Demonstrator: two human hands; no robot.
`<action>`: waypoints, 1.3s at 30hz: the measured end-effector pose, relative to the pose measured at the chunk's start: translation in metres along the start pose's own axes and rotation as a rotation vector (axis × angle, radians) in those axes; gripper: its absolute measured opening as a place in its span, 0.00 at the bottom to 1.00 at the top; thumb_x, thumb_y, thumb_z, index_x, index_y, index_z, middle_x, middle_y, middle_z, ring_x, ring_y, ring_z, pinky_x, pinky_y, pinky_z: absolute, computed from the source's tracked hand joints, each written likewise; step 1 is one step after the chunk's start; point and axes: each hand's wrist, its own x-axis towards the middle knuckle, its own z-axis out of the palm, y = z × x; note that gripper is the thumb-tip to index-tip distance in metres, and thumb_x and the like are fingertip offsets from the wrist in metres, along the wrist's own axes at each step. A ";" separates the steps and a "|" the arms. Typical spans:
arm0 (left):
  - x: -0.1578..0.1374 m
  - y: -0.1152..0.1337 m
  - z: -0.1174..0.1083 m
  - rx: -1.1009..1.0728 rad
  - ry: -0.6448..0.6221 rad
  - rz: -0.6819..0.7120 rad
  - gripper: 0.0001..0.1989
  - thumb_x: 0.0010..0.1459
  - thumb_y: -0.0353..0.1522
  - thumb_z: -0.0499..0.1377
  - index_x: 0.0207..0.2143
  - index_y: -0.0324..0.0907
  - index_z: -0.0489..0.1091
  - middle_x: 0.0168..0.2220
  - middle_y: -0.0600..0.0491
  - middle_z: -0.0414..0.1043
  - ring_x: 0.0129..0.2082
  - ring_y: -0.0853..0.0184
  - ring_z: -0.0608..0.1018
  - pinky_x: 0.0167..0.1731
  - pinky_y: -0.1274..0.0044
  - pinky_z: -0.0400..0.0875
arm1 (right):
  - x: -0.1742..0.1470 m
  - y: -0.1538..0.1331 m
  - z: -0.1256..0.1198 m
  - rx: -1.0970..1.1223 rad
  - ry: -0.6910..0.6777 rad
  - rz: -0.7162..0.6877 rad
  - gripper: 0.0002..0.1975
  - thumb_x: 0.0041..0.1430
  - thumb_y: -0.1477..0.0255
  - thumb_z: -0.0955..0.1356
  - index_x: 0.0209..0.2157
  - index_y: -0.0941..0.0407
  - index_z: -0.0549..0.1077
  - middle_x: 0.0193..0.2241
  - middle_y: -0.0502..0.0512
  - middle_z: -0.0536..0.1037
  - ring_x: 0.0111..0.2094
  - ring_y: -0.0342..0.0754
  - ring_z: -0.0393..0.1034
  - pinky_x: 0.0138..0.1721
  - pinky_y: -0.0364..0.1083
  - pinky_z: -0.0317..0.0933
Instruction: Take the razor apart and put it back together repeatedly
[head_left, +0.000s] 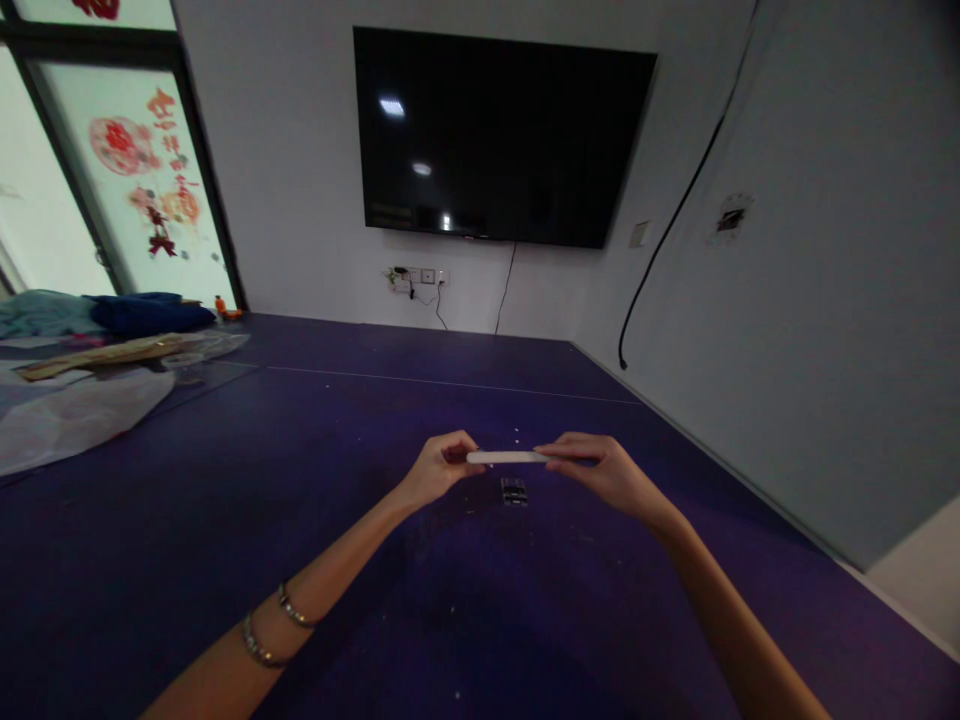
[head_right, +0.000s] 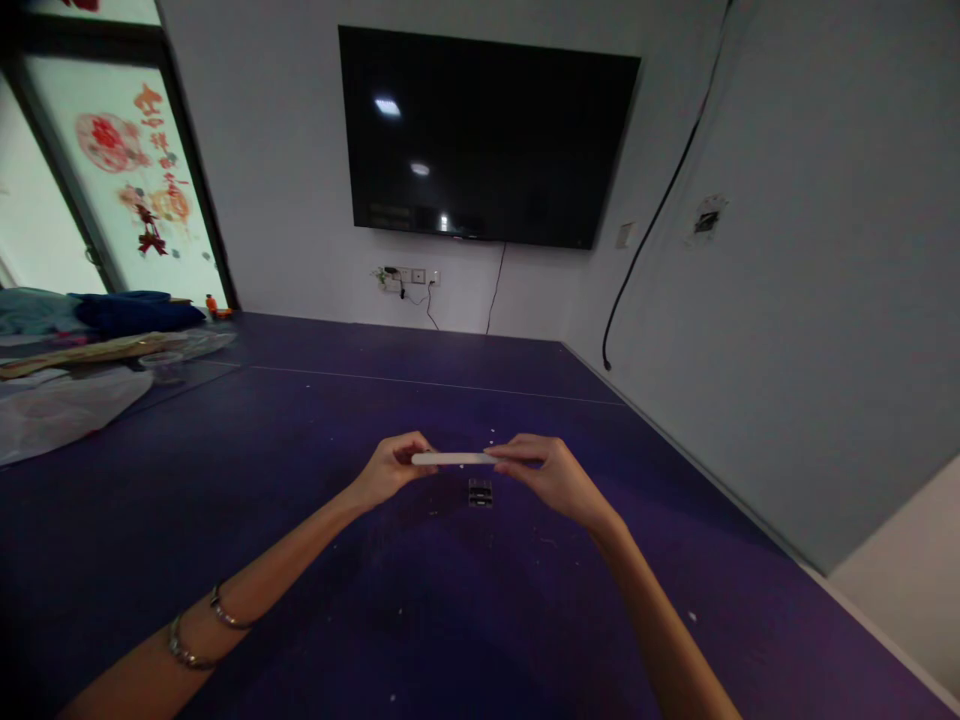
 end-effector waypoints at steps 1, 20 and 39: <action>-0.001 0.002 0.000 -0.008 0.001 0.006 0.09 0.42 0.29 0.65 0.24 0.38 0.67 0.24 0.55 0.72 0.26 0.71 0.73 0.31 0.78 0.66 | 0.000 0.001 0.001 0.000 0.011 0.008 0.13 0.54 0.64 0.66 0.40 0.52 0.76 0.33 0.54 0.77 0.35 0.46 0.70 0.36 0.44 0.63; -0.003 0.011 0.001 -0.006 0.020 0.035 0.09 0.41 0.28 0.65 0.23 0.37 0.66 0.24 0.55 0.72 0.25 0.72 0.72 0.30 0.78 0.65 | -0.001 0.001 0.002 0.023 0.039 0.006 0.13 0.54 0.64 0.66 0.39 0.52 0.77 0.34 0.55 0.78 0.36 0.48 0.71 0.36 0.46 0.64; -0.007 0.017 0.005 0.024 -0.004 0.039 0.08 0.42 0.29 0.65 0.24 0.37 0.68 0.26 0.54 0.73 0.27 0.71 0.73 0.31 0.77 0.67 | -0.005 -0.001 0.000 0.044 0.039 0.028 0.12 0.54 0.65 0.67 0.39 0.52 0.77 0.34 0.54 0.77 0.36 0.48 0.70 0.36 0.46 0.63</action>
